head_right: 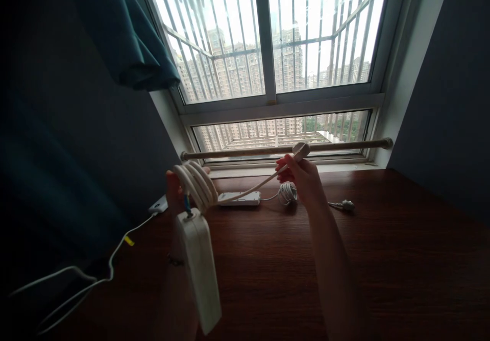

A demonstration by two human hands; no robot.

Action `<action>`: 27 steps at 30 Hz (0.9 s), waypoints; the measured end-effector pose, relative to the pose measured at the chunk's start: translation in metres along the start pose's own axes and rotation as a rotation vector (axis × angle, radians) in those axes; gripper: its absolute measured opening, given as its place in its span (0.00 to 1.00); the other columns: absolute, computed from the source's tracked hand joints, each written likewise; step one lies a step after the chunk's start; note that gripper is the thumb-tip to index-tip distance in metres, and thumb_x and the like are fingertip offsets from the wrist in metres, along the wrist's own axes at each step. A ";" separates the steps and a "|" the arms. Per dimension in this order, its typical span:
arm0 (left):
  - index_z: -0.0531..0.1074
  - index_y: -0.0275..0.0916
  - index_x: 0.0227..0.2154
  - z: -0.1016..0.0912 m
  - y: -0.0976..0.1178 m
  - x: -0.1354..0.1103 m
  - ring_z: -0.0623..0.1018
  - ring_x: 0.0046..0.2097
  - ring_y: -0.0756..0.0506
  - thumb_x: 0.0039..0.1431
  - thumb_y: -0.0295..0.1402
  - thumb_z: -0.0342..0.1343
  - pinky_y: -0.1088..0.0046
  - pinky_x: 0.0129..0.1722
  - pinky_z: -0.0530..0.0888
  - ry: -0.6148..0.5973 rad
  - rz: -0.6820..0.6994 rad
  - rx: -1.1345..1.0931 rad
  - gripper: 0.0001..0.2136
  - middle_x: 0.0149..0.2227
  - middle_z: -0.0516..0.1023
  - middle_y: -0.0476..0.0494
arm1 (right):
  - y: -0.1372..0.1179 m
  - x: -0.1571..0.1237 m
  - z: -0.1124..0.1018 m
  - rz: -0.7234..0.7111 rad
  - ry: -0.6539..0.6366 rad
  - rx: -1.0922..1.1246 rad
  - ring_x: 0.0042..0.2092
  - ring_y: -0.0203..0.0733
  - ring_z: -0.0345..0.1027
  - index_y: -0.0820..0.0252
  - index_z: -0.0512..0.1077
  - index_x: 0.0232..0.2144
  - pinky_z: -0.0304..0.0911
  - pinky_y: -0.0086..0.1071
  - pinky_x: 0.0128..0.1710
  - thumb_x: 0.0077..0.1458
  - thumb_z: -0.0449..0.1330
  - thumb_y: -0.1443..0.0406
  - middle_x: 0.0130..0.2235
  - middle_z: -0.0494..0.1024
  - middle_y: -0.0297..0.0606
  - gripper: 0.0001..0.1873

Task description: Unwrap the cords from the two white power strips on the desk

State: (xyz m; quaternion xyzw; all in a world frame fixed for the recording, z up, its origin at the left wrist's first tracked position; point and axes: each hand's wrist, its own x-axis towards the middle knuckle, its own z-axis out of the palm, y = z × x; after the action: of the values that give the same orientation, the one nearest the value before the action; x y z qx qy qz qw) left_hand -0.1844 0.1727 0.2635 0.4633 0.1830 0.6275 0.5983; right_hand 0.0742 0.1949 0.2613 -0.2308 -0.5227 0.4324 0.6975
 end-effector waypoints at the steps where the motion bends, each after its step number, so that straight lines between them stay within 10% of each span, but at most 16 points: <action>1: 0.63 0.37 0.22 0.000 0.002 -0.003 0.47 0.14 0.58 0.41 0.54 0.60 0.83 0.14 0.57 -0.056 -0.081 -0.112 0.23 0.12 0.43 0.60 | 0.000 -0.001 0.001 0.041 0.013 0.033 0.22 0.33 0.64 0.65 0.74 0.27 0.62 0.27 0.20 0.48 0.63 0.53 0.25 0.72 0.38 0.18; 6: 0.68 0.31 0.26 0.028 0.012 -0.023 0.44 0.14 0.62 0.45 0.31 0.65 0.89 0.15 0.62 -0.328 -0.299 -0.314 0.11 0.13 0.45 0.63 | -0.016 -0.004 -0.002 -0.125 0.250 0.329 0.26 0.30 0.67 0.63 0.72 0.27 0.65 0.20 0.25 0.39 0.69 0.67 0.26 0.73 0.33 0.11; 15: 0.68 0.23 0.28 0.052 0.026 -0.036 0.55 0.15 0.62 0.52 0.29 0.59 0.89 0.18 0.64 -0.084 -0.088 -0.413 0.11 0.15 0.47 0.61 | -0.033 -0.029 0.024 -0.048 0.101 0.102 0.25 0.30 0.64 0.63 0.69 0.25 0.62 0.21 0.22 0.49 0.63 0.62 0.23 0.70 0.32 0.10; 22: 0.65 0.28 0.25 0.054 0.020 -0.034 0.53 0.14 0.61 0.52 0.34 0.57 0.88 0.18 0.63 -0.026 0.138 -0.404 0.12 0.14 0.43 0.62 | -0.044 -0.056 0.041 0.368 -0.665 -0.227 0.22 0.36 0.66 0.66 0.67 0.20 0.62 0.27 0.21 0.57 0.52 0.58 0.21 0.71 0.38 0.19; 27: 0.65 0.32 0.23 0.048 0.024 -0.031 0.47 0.12 0.60 0.56 0.43 0.52 0.87 0.15 0.60 0.062 0.251 -0.311 0.17 0.12 0.43 0.60 | -0.011 -0.048 0.045 0.417 -0.937 -0.691 0.25 0.34 0.62 0.67 0.70 0.19 0.55 0.25 0.23 0.55 0.55 0.62 0.21 0.70 0.35 0.17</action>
State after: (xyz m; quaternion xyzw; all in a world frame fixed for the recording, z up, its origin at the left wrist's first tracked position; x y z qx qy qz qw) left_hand -0.1646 0.1238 0.2952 0.3648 0.0429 0.7320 0.5738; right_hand 0.0328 0.1423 0.2600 -0.3262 -0.8271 0.4208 0.1798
